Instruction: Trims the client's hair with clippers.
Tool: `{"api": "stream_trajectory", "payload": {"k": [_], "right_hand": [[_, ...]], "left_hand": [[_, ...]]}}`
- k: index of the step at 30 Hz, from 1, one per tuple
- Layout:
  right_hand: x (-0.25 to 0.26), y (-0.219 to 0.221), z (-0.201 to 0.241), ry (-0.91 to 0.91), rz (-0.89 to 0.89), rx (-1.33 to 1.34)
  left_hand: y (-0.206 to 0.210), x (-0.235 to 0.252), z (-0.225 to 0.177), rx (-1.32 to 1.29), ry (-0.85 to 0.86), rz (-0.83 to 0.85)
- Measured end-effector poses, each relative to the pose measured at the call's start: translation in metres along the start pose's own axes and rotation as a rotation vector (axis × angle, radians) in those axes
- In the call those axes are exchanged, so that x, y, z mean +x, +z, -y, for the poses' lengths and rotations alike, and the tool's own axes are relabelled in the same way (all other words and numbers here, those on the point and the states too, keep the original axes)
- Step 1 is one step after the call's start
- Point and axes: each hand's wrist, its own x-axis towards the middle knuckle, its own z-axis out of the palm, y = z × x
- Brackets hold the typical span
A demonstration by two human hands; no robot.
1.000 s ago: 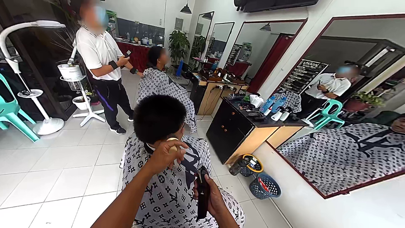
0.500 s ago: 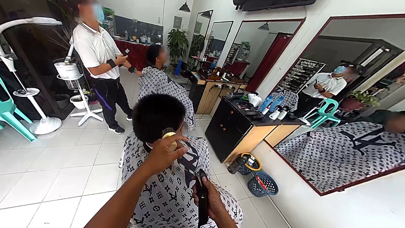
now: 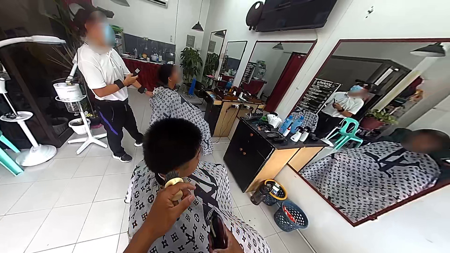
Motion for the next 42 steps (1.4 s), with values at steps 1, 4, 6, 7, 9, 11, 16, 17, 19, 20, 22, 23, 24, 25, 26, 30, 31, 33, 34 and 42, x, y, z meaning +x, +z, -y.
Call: {"api": "stream_trajectory", "payload": {"k": [1,4,6,7,9,11,16,17,19,20,22,23,24,25,26,30,31,33,34,42], "right_hand": [[0.002,0.001,-0.003,0.0,-0.006,0.038],[0.004,0.007,-0.011,-0.001,-0.035,0.129],[0.005,0.008,-0.013,0.0,-0.06,0.145],[0.005,0.008,-0.014,0.002,-0.068,0.151],[0.005,0.008,-0.014,0.009,-0.082,0.15],[0.003,0.007,-0.014,0.014,-0.086,0.156],[0.004,0.006,-0.013,-0.018,-0.102,0.175],[0.004,0.005,-0.013,-0.018,-0.104,0.176],[0.003,0.004,-0.012,-0.019,-0.111,0.174],[0.002,0.003,-0.012,-0.024,-0.109,0.178],[0.002,0.003,-0.012,-0.021,-0.115,0.177],[0.002,0.003,-0.013,-0.015,-0.116,0.175],[0.001,0.003,-0.013,-0.011,-0.114,0.176],[0.001,0.003,-0.013,-0.005,-0.113,0.179],[0.001,0.003,-0.012,-0.004,-0.114,0.181],[0.006,0.004,-0.01,-0.025,-0.108,0.197],[0.008,0.005,-0.01,-0.022,-0.107,0.188],[0.007,0.006,-0.009,-0.006,-0.108,0.155],[0.008,0.007,-0.008,-0.002,-0.108,0.144],[0.008,0.007,-0.018,-0.021,-0.092,0.279]], "left_hand": [[0.0,0.001,0.001,0.032,0.05,-0.014],[0.0,0.008,-0.001,0.173,0.26,-0.124],[0.0,0.018,-0.008,0.231,0.316,-0.15],[0.0,0.022,-0.013,0.253,0.277,-0.086],[0.0,0.032,-0.025,0.261,0.035,0.171],[0.002,0.042,-0.022,0.167,-0.155,0.403],[0.017,0.051,-0.002,-0.092,-0.291,0.147],[0.016,0.052,0.001,-0.096,-0.372,0.204],[0.014,0.051,0.005,-0.097,-0.385,0.296],[0.014,0.049,0.006,-0.104,-0.33,0.284],[0.014,0.05,0.004,-0.115,-0.256,0.193],[0.012,0.052,0.003,-0.11,-0.286,0.186],[0.009,0.054,0.001,-0.104,-0.341,0.228],[0.007,0.054,0.0,-0.103,-0.375,0.283],[0.006,0.054,0.0,-0.11,-0.362,0.309],[0.007,0.054,-0.001,-0.165,-0.243,0.174],[0.005,0.055,0.0,-0.179,-0.288,0.209],[0.004,0.051,0.002,-0.169,-0.342,0.305],[0.005,0.047,0.001,-0.116,-0.309,0.324],[-0.017,0.02,-0.003,0.09,0.191,-0.049]]}}
